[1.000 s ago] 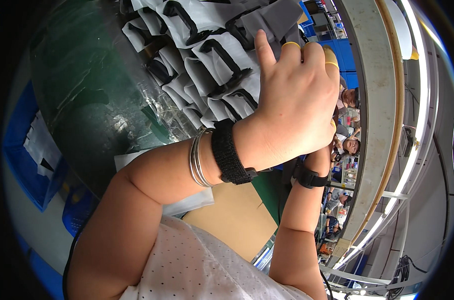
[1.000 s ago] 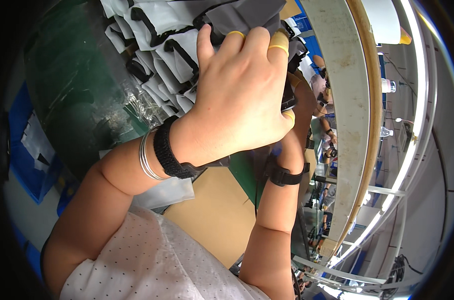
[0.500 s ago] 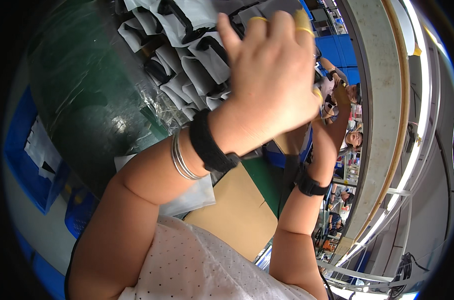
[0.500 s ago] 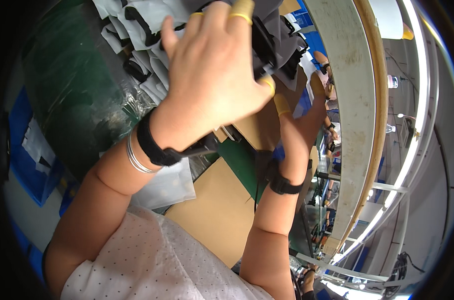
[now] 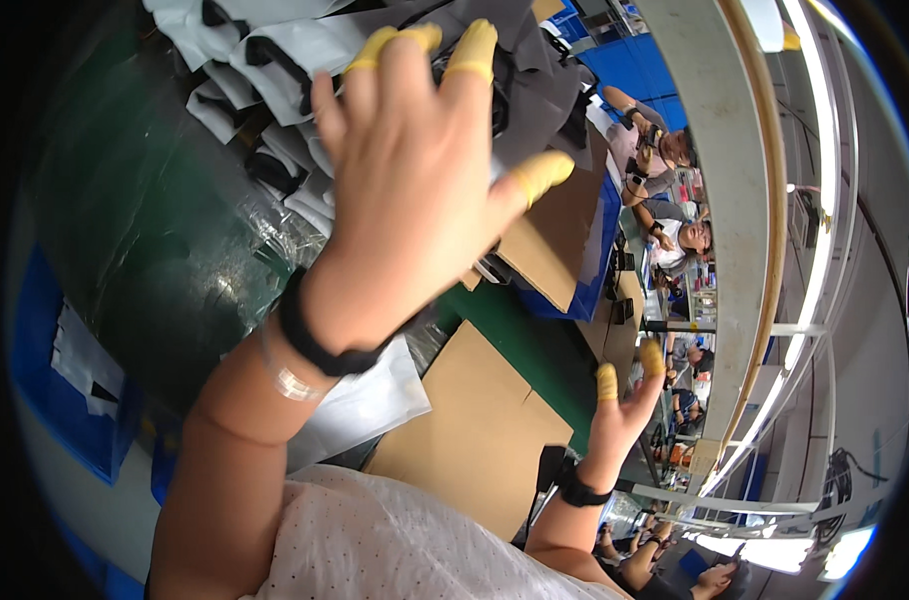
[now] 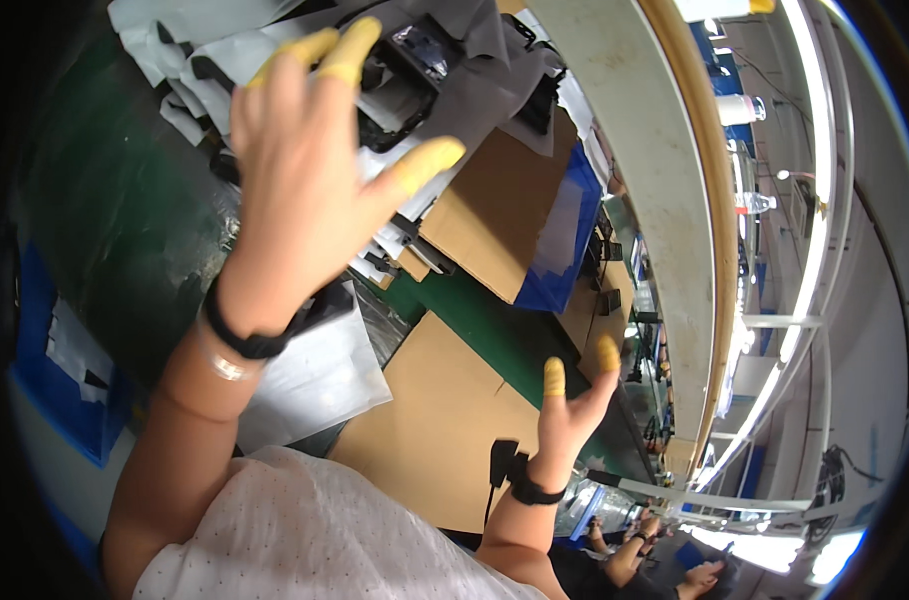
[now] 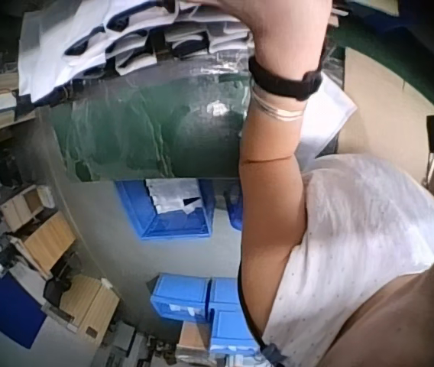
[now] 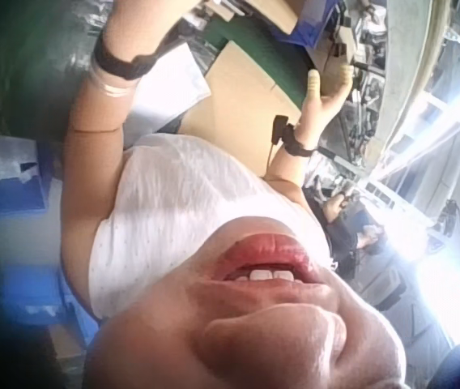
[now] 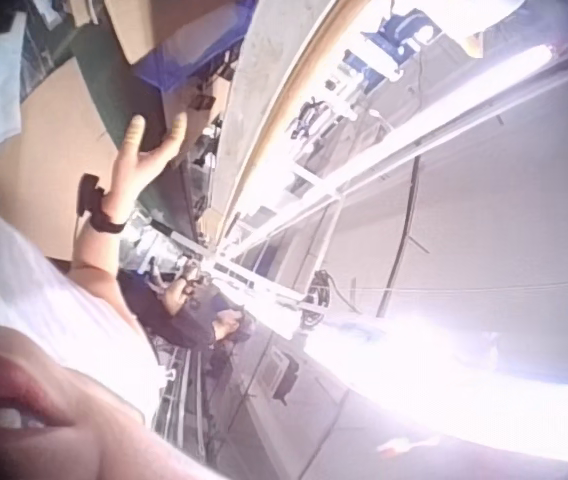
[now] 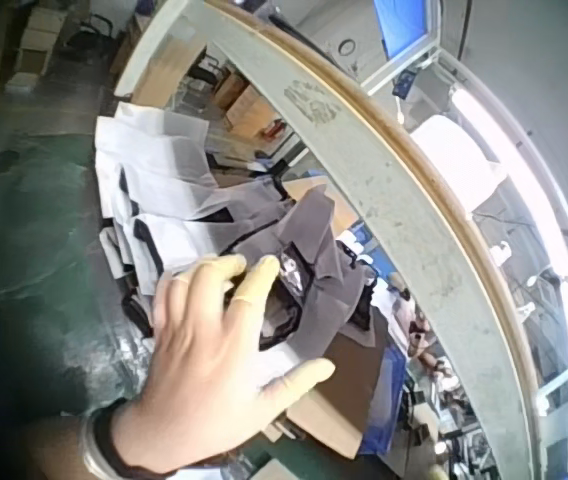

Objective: The recorder is assembling and inspecting plastic housings for handheld electronic devices at an industrial workstation.

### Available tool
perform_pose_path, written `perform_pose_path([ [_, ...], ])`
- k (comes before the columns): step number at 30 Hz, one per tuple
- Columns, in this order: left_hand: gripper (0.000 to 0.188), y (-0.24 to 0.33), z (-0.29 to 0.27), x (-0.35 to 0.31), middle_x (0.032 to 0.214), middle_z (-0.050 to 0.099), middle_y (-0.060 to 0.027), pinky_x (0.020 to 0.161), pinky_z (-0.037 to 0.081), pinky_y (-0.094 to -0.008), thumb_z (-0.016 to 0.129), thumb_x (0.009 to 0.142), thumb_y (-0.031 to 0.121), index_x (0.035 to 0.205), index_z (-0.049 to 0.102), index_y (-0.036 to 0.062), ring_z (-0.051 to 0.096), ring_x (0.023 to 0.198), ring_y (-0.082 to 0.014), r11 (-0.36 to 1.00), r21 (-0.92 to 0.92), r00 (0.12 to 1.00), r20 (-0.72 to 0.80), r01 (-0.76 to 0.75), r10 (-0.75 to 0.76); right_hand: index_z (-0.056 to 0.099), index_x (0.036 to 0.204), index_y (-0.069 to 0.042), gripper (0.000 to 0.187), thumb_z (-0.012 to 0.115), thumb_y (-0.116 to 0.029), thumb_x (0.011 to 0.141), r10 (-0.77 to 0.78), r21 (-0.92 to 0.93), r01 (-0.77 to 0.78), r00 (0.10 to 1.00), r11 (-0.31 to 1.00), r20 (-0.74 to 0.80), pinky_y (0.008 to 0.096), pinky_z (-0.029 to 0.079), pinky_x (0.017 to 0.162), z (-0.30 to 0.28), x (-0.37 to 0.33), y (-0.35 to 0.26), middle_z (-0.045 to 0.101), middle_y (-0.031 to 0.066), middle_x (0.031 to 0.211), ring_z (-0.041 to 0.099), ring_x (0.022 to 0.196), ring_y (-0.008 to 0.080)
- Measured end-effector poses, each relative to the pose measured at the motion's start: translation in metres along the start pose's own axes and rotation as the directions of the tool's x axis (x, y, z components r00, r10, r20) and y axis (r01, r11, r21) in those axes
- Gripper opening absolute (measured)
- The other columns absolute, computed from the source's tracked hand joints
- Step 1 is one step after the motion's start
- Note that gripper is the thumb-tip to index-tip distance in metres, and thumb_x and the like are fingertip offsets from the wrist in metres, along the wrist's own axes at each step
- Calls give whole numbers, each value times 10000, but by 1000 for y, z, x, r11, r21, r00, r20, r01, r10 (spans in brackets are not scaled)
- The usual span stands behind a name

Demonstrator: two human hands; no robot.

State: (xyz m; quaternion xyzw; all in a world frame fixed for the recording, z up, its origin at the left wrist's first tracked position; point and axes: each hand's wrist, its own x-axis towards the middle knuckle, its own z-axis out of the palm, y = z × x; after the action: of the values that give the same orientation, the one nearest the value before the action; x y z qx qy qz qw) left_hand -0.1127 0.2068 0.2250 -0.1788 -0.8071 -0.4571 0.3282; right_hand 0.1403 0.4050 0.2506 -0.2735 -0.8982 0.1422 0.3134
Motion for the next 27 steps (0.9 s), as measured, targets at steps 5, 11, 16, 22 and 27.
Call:
perform_pose_path([
  [5, 511, -8, -52, -76, 1042, 510, -130, 806, 379, -444, 722, 761, 287, 1165, 576, 11, 510, 874, -306, 922, -384, 863, 446, -56, 238, 547, 1205, 10, 477, 735, -90, 779, 181, -110, -160, 960, 981, 213, 378, 381, 997, 7, -101, 27, 579, 158, 1175, 524, 1134, 303],
  [11, 735, -58, -67, -228, 1390, 368, -251, 1034, 76, -713, 633, 751, 571, 1311, 538, 106, 272, 1300, -494, 984, -5, 470, 878, -178, 89, 471, 1341, -98, 788, 679, -565, 742, 202, -420, 5, 871, 908, 447, 555, 260, 991, 47, -240, 68, 386, 174, 1418, 338, 1254, 419],
  [16, 787, -101, -70, -264, 1380, 387, -277, 1030, 66, -719, 550, 725, 705, 1252, 606, 123, 271, 1288, -517, 907, -23, 410, 887, -420, 212, 405, 1396, -123, 805, 639, -577, 774, 257, -455, -10, 836, 891, 484, 598, 232, 1030, 66, -278, 66, 335, 204, 1440, 287, 1311, 440],
  [22, 788, -107, -72, -255, 1354, 394, -301, 1029, 53, -716, 549, 735, 713, 1249, 611, 118, 271, 1281, -536, 854, -127, 277, 913, -504, 299, 340, 1451, -154, 822, 653, -520, 786, 320, -360, -153, 824, 920, 468, 667, 160, 1055, 66, -281, 68, 220, 182, 1531, 188, 1384, 458],
  [27, 812, -110, -69, -252, 1371, 367, -315, 1032, 38, -711, 544, 739, 718, 1273, 590, 109, 249, 1298, -543, 844, -185, 225, 915, -503, 334, 351, 1441, -138, 806, 662, -499, 792, 303, -293, -176, 826, 940, 475, 617, 192, 1071, 50, -273, 68, 214, 197, 1524, 201, 1378, 446],
])
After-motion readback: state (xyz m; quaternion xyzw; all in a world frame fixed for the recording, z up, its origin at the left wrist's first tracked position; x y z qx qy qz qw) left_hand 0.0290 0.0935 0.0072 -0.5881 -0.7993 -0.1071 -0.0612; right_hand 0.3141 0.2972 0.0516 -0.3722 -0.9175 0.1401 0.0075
